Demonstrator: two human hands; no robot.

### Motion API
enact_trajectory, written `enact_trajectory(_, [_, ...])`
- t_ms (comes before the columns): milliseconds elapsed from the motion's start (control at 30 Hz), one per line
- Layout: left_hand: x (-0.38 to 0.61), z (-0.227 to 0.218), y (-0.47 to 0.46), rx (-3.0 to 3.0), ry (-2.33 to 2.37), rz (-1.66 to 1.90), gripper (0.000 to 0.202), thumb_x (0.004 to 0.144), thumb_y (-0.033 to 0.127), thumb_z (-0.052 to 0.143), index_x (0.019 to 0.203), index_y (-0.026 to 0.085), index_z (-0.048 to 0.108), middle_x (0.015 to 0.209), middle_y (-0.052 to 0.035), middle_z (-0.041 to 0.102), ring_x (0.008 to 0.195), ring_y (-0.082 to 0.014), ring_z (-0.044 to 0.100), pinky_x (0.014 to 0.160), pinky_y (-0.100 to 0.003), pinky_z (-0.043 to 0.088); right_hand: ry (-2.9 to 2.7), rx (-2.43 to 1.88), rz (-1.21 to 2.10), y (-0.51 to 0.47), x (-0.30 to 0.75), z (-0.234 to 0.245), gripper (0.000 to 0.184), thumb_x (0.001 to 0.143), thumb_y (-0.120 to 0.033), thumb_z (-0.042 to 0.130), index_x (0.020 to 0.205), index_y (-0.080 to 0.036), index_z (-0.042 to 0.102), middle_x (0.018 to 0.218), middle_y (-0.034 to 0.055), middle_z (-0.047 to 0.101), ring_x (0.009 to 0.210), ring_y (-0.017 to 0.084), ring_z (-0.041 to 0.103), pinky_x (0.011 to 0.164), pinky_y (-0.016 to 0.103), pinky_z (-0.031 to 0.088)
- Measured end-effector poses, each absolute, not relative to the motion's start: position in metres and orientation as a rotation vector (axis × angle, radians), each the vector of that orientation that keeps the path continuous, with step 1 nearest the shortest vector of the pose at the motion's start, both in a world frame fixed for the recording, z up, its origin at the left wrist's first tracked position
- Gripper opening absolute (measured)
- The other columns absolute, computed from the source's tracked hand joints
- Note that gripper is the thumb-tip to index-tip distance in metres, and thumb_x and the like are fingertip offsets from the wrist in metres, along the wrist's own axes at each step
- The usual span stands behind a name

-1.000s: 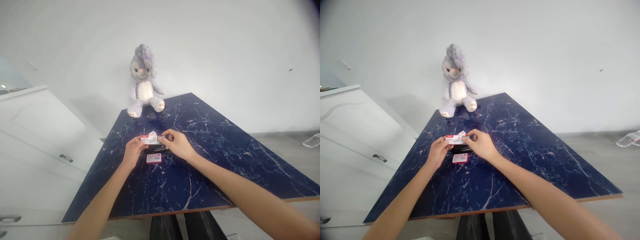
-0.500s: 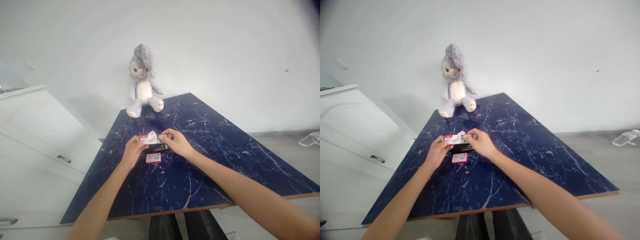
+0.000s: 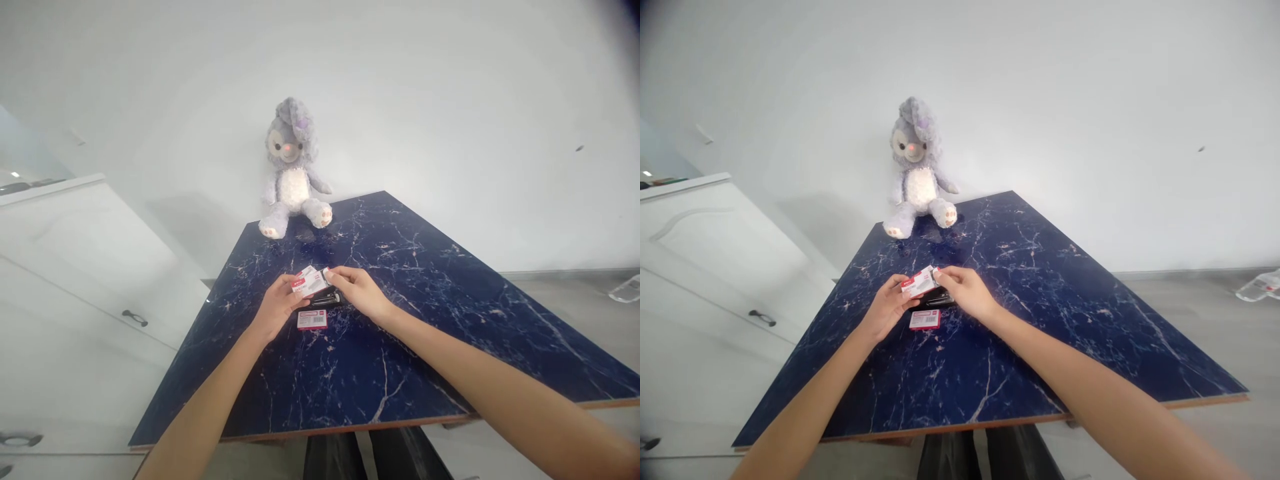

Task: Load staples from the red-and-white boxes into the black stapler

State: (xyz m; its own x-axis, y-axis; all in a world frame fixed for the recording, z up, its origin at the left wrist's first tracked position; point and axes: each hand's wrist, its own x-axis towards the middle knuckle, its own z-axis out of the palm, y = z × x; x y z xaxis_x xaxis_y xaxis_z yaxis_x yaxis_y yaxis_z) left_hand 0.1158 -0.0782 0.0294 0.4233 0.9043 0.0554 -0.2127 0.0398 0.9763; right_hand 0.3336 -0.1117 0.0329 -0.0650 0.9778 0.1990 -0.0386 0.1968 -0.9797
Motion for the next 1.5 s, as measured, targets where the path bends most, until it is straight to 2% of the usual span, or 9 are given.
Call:
enact_trajectory(100, [0.112,0.028,-0.077,1.248,0.691,0.961,0.044,0.067,0.031,0.089,0.101,0.021,0.063,0.109,-0.0065,0.072,0.093,-0.0181,0.071,0.082,-0.029,0.060,-1.330,-0.969,1.194,-0.114,0.336,0.037,0.044,0.085,-0.059,0.064,0.098,-0.018,0.074,0.071,-0.0003,0.062,0.065,0.013,0.052,0.060,0.025,0.039])
enact_trajectory(267, [0.108,0.026,-0.079,1.227,0.596,0.841,0.056,0.058,0.037,0.094,0.105,0.023,0.067,0.102,-0.0047,0.073,0.089,-0.0190,0.072,0.076,-0.026,0.059,-1.356,-0.764,1.458,-0.119,0.341,0.042,0.044,0.082,-0.060,0.069,0.089,-0.017,0.069,0.058,-0.0075,0.041,0.049,0.006,0.022,0.048,0.024,0.017])
enact_trajectory(500, [0.110,0.021,-0.089,1.327,0.455,0.542,0.069,0.056,0.052,0.092,0.112,0.019,0.069,0.085,-0.0076,0.074,0.076,-0.0211,0.072,0.066,-0.028,0.056,-1.475,-0.565,1.824,-0.127,0.337,0.040,0.049,0.081,-0.062,0.070,0.100,-0.018,0.065,0.058,-0.0101,0.034,0.050,0.007,0.016,0.048,0.024,0.014])
enact_trajectory(733, [0.110,0.028,-0.088,1.631,0.674,0.391,0.037,0.076,0.049,0.079,0.089,0.015,0.071,0.055,-0.0029,0.065,0.040,-0.0120,0.055,0.038,-0.021,0.040,-1.129,-0.935,1.301,-0.104,0.359,0.049,0.038,0.083,-0.054,0.067,0.091,-0.017,0.068,0.061,-0.0072,0.036,0.050,0.007,0.024,0.047,0.024,0.018])
enact_trajectory(833, [0.112,0.028,-0.089,1.776,0.805,0.415,0.030,0.081,0.045,0.074,0.091,0.017,0.072,0.054,-0.0010,0.064,0.040,-0.0122,0.055,0.038,-0.020,0.039,-0.954,-1.112,1.113,-0.086,0.375,0.040,0.027,0.078,-0.040,0.068,0.091,-0.016,0.071,0.070,-0.0018,0.050,0.055,0.008,0.035,0.048,0.023,0.025])
enact_trajectory(967, [0.111,0.026,-0.080,1.877,1.029,0.903,0.026,0.090,0.044,0.062,0.092,0.019,0.072,0.048,0.0032,0.056,0.040,-0.0111,0.050,0.044,-0.022,0.038,-0.834,-1.291,1.139,-0.069,0.384,0.021,0.027,0.068,-0.022,0.063,0.091,-0.015,0.074,0.079,0.0032,0.061,0.060,0.010,0.044,0.050,0.023,0.030])
enact_trajectory(1133, [0.105,0.027,-0.067,1.902,1.226,1.257,0.018,0.086,0.036,0.066,0.086,0.020,0.073,0.069,-0.0016,0.066,0.062,-0.0147,0.060,0.060,-0.023,0.044,-0.876,-1.327,1.213,-0.067,0.380,0.010,0.037,0.055,-0.009,0.057,0.087,-0.015,0.075,0.083,0.0062,0.067,0.066,0.013,0.054,0.057,0.024,0.041])
enact_trajectory(1267, [0.098,0.032,-0.060,1.994,1.059,1.047,0.025,0.073,0.031,0.077,0.096,0.021,0.077,0.098,-0.0067,0.072,0.083,-0.0194,0.064,0.076,-0.027,0.050,-0.832,-1.258,1.211,-0.069,0.379,0.009,0.044,0.050,-0.003,0.052,0.085,-0.015,0.075,0.101,0.0112,0.070,0.093,0.021,0.063,0.073,0.028,0.052])
enact_trajectory(1500, [0.075,0.018,-0.036,1.661,1.002,0.646,0.033,0.076,0.039,0.074,0.101,0.018,0.078,0.094,-0.0092,0.074,0.071,-0.0200,0.068,0.068,-0.031,0.055,-0.603,-1.139,1.218,-0.062,0.382,0.001,0.024,0.056,0.000,0.055,0.070,-0.014,0.069,0.096,0.0132,0.071,0.100,0.023,0.067,0.091,0.036,0.056])
